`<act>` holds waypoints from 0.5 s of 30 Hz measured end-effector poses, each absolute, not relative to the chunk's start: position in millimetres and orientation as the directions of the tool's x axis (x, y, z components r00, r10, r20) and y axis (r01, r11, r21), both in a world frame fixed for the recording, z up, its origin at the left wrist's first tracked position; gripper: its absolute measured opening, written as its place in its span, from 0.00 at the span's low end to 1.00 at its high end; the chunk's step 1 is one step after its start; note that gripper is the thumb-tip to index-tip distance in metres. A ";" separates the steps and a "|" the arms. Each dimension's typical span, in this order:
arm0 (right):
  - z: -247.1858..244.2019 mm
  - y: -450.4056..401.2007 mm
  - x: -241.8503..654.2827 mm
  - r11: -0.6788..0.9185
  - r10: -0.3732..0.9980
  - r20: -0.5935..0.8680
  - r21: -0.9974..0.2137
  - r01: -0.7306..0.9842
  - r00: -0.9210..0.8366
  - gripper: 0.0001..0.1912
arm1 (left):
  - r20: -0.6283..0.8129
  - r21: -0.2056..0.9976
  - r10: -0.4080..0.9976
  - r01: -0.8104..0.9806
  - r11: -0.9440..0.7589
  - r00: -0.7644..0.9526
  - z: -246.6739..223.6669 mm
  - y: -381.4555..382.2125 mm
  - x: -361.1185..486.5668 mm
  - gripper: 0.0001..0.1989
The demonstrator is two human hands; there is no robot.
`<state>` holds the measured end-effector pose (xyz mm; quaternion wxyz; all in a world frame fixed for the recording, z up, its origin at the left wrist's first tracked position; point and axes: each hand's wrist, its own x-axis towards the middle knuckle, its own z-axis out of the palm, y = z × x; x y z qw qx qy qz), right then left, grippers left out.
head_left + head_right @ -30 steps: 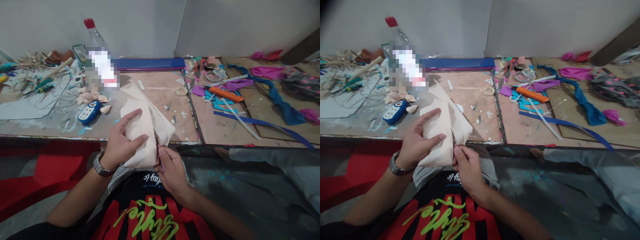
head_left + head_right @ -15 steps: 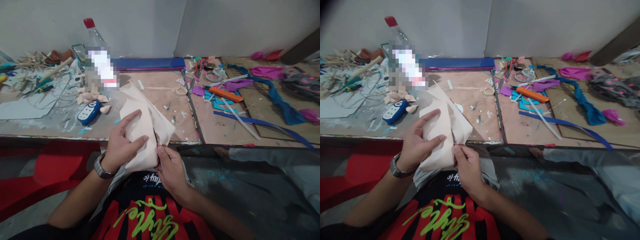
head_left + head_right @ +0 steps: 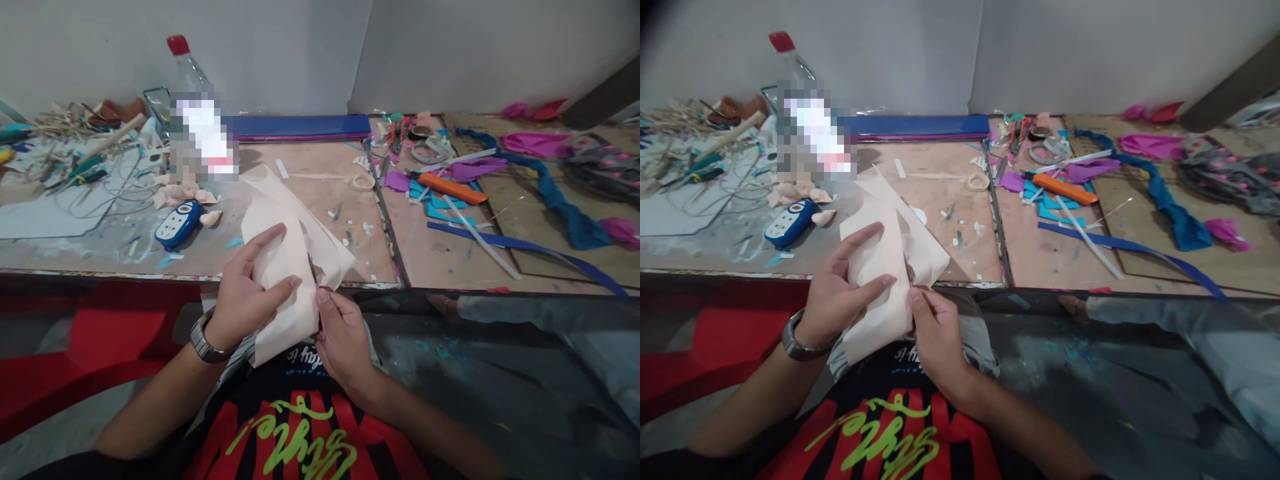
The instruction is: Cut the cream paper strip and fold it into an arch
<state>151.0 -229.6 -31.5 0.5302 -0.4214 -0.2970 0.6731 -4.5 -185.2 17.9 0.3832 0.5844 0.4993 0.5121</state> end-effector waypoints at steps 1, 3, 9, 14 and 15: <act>-32.0 -229.6 151.1 -0.258 0.965 -0.250 -0.849 -0.462 -0.080 0.23 | 0.217 0.959 0.976 0.190 -0.208 -0.026 17.8 -185.5 -4.4 0.36; -32.8 -229.8 151.3 -0.246 0.967 -0.246 -0.859 -0.449 -0.061 0.24 | 0.216 0.960 0.976 0.190 -0.207 -0.029 17.7 -186.0 -4.4 0.36; -32.2 -229.9 151.3 -0.227 0.971 -0.235 -0.871 -0.435 -0.038 0.23 | 0.207 0.963 0.978 0.184 -0.198 -0.028 18.4 -187.6 -4.6 0.37; -28.6 -228.5 151.1 -0.227 0.973 -0.221 -0.857 -0.463 -0.069 0.19 | 0.172 0.971 0.985 0.174 -0.167 -0.015 20.0 -189.8 -4.5 0.37; -27.8 -228.2 151.2 -0.222 0.974 -0.215 -0.858 -0.462 -0.070 0.19 | 0.172 0.970 0.985 0.178 -0.167 -0.013 20.4 -190.3 -4.5 0.37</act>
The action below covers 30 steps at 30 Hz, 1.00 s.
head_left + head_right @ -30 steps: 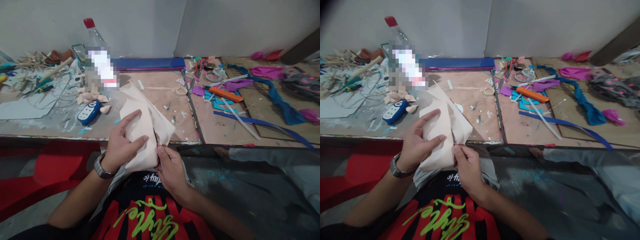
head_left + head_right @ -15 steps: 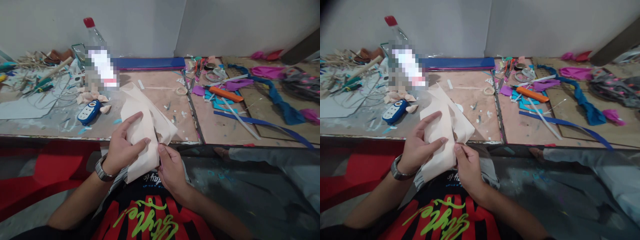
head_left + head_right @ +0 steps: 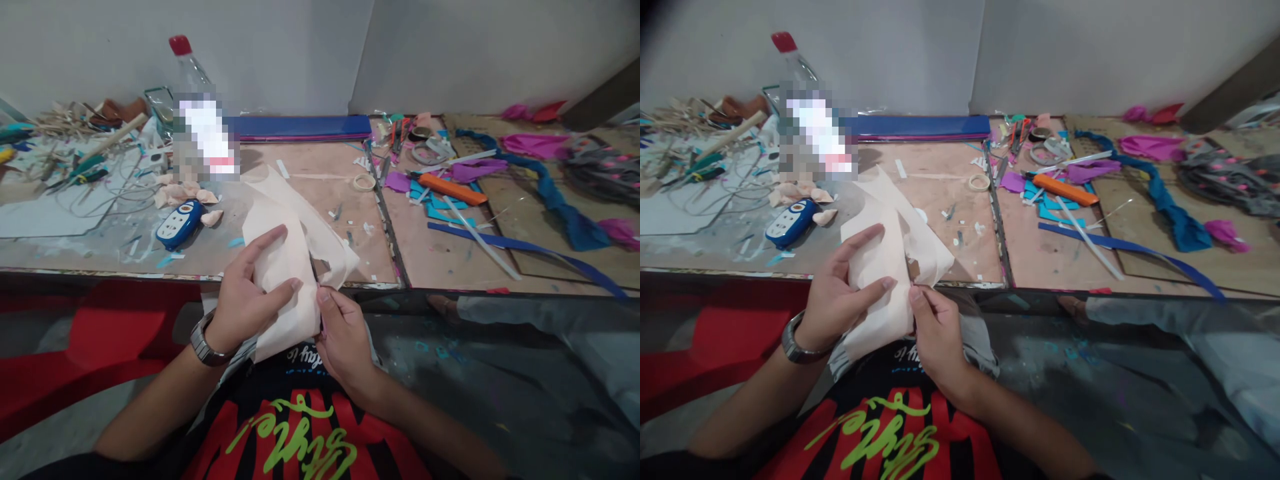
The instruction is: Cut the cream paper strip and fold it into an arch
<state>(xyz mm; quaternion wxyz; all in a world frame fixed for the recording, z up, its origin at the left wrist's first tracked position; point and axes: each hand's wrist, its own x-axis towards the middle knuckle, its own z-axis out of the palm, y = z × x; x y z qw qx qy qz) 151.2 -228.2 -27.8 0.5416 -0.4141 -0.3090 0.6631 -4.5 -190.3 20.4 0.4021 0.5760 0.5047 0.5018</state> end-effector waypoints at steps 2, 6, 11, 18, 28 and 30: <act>-26.4 -227.8 151.6 -0.213 0.977 -0.204 -0.863 -0.458 -0.069 0.19 | 0.181 0.966 0.983 0.191 -0.176 -0.009 21.0 -191.1 -4.6 0.37; -25.2 -227.5 151.9 -0.211 0.977 -0.207 -0.877 -0.431 -0.057 0.20 | 0.189 0.961 0.982 0.205 -0.184 -0.003 21.0 -191.9 -5.2 0.37; -27.4 -228.1 150.8 -0.196 0.979 -0.197 -0.886 -0.419 -0.042 0.20 | 0.192 0.965 0.981 0.186 -0.187 -0.010 21.5 -192.4 -4.6 0.37; -26.8 -227.7 149.1 -0.199 0.979 -0.194 -0.850 -0.488 -0.062 0.18 | 0.180 0.968 0.984 0.178 -0.177 -0.001 22.4 -193.8 -2.7 0.37; -29.7 -227.9 149.3 -0.170 0.983 -0.183 -0.875 -0.454 -0.016 0.18 | 0.164 0.971 0.986 0.175 -0.165 0.021 18.6 -197.7 -2.7 0.37; -29.6 -228.1 149.4 -0.173 0.983 -0.185 -0.879 -0.444 -0.016 0.19 | 0.160 0.971 0.987 0.177 -0.162 0.022 18.2 -198.0 -2.5 0.37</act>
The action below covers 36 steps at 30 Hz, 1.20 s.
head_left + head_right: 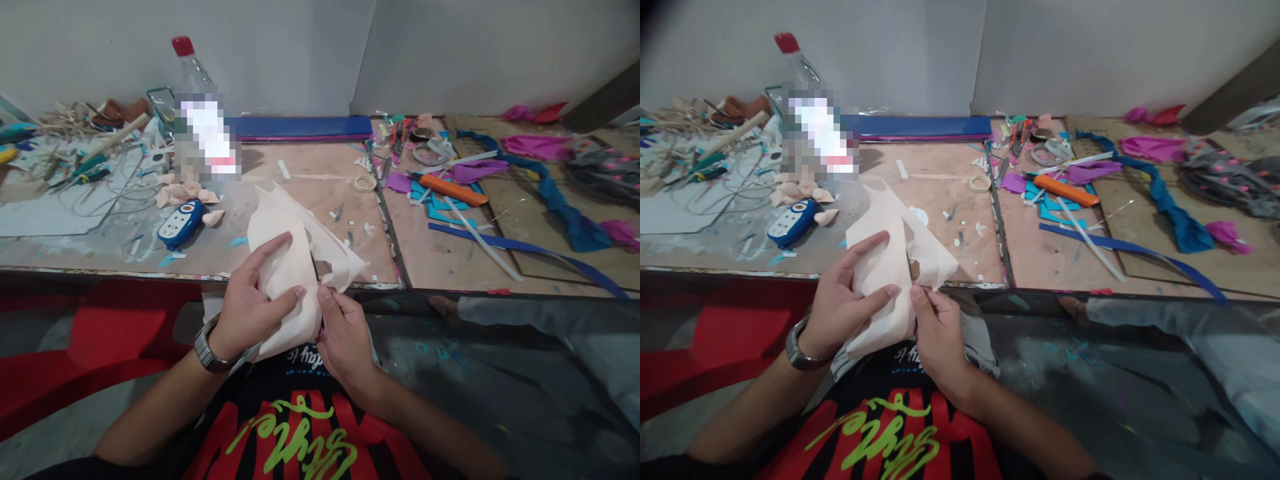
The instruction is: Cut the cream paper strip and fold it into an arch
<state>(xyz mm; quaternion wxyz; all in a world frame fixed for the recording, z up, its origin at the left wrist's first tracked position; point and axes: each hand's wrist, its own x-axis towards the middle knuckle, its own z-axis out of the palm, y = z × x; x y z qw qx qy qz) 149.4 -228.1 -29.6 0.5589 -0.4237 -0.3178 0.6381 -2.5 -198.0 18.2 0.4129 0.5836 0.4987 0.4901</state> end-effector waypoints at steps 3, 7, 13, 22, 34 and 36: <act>-27.5 -227.9 149.3 -0.189 0.980 -0.198 -0.869 -0.458 -0.028 0.19 | 0.158 0.971 0.987 0.179 -0.158 0.019 18.2 -198.8 -1.6 0.37; -24.1 -226.5 148.6 -0.196 0.977 -0.214 -0.852 -0.485 -0.019 0.19 | 0.157 0.968 0.988 0.195 -0.156 0.010 20.3 -200.5 0.4 0.36; -26.6 -226.0 148.7 -0.190 0.978 -0.210 -0.864 -0.466 -0.010 0.19 | 0.161 0.958 0.987 0.237 -0.160 0.016 20.1 -204.1 1.2 0.36; -25.9 -227.0 148.2 -0.199 0.974 -0.226 -0.863 -0.465 0.001 0.20 | 0.171 0.953 0.985 0.252 -0.170 0.019 19.2 -203.8 0.8 0.36; -19.7 -225.9 147.3 -0.215 0.971 -0.238 -0.824 -0.525 -0.023 0.18 | 0.159 0.960 0.987 0.230 -0.162 0.028 20.4 -207.4 3.7 0.35; -20.2 -226.0 147.6 -0.217 0.969 -0.246 -0.827 -0.518 -0.013 0.19 | 0.155 0.963 0.987 0.218 -0.158 0.029 20.0 -207.4 3.7 0.35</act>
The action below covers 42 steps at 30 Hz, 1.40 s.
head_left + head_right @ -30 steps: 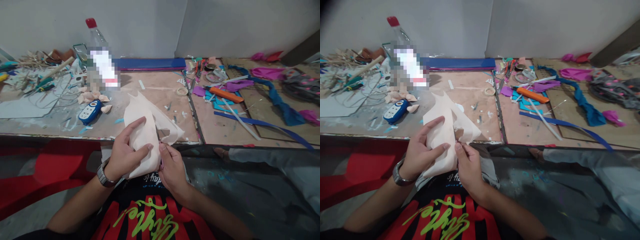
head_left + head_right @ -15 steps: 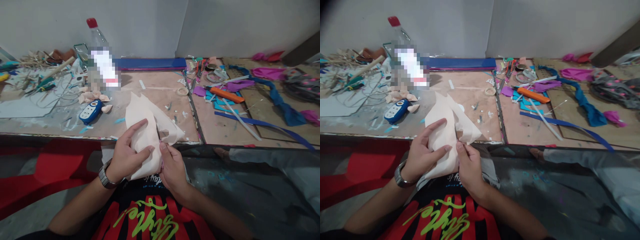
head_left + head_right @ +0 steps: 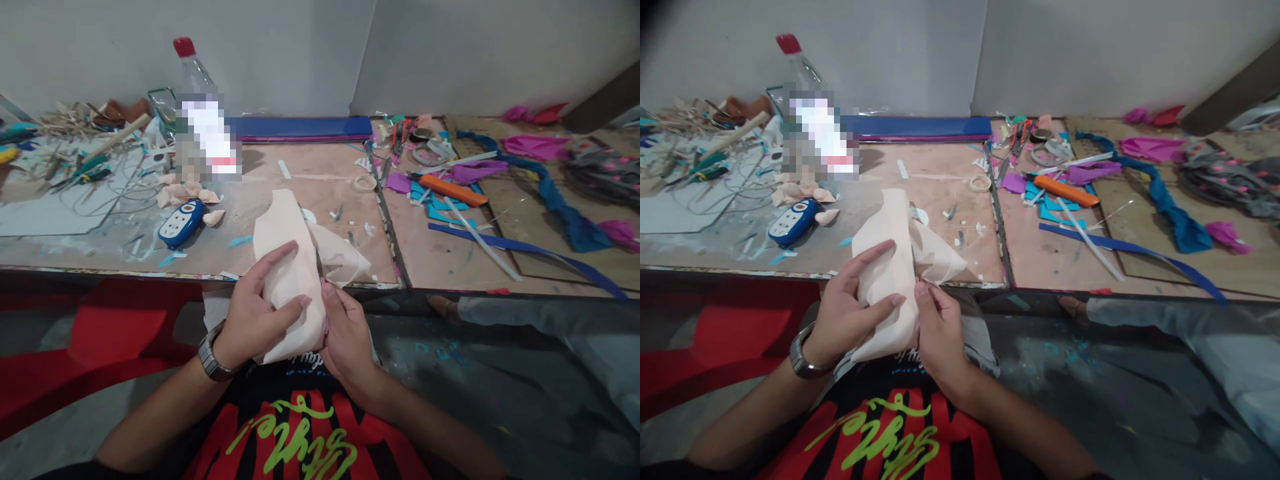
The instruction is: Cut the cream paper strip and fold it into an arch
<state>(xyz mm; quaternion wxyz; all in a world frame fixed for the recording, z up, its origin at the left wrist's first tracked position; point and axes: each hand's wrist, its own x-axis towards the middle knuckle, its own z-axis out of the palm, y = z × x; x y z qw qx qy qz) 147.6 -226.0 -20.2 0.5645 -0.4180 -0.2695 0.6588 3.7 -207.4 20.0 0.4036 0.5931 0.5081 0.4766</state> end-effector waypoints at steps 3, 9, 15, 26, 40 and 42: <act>-19.1 -226.2 147.1 -0.218 0.966 -0.257 -0.817 -0.534 -0.002 0.18 | 0.146 0.965 0.989 0.215 -0.151 0.036 19.4 -207.3 3.6 0.35; -19.9 -228.1 146.5 -0.220 0.970 -0.243 -0.820 -0.529 -0.026 0.18 | 0.171 0.954 0.985 0.249 -0.168 0.007 21.0 -206.4 2.1 0.35; -27.3 -231.4 149.9 -0.224 0.972 -0.229 -0.838 -0.498 -0.052 0.18 | 0.173 0.958 0.985 0.233 -0.168 0.000 20.9 -204.0 -0.7 0.36; -25.6 -231.4 149.8 -0.217 0.973 -0.230 -0.846 -0.487 -0.034 0.19 | 0.161 0.964 0.987 0.212 -0.159 0.008 18.6 -203.8 -2.3 0.36; -28.4 -230.8 153.1 -0.205 0.977 -0.210 -0.881 -0.426 -0.037 0.19 | 0.189 0.948 0.982 0.257 -0.188 0.020 22.1 -204.4 -0.4 0.35; -29.2 -231.2 152.6 -0.202 0.977 -0.210 -0.886 -0.418 -0.026 0.19 | 0.178 0.953 0.984 0.243 -0.179 0.023 21.8 -205.1 -0.3 0.35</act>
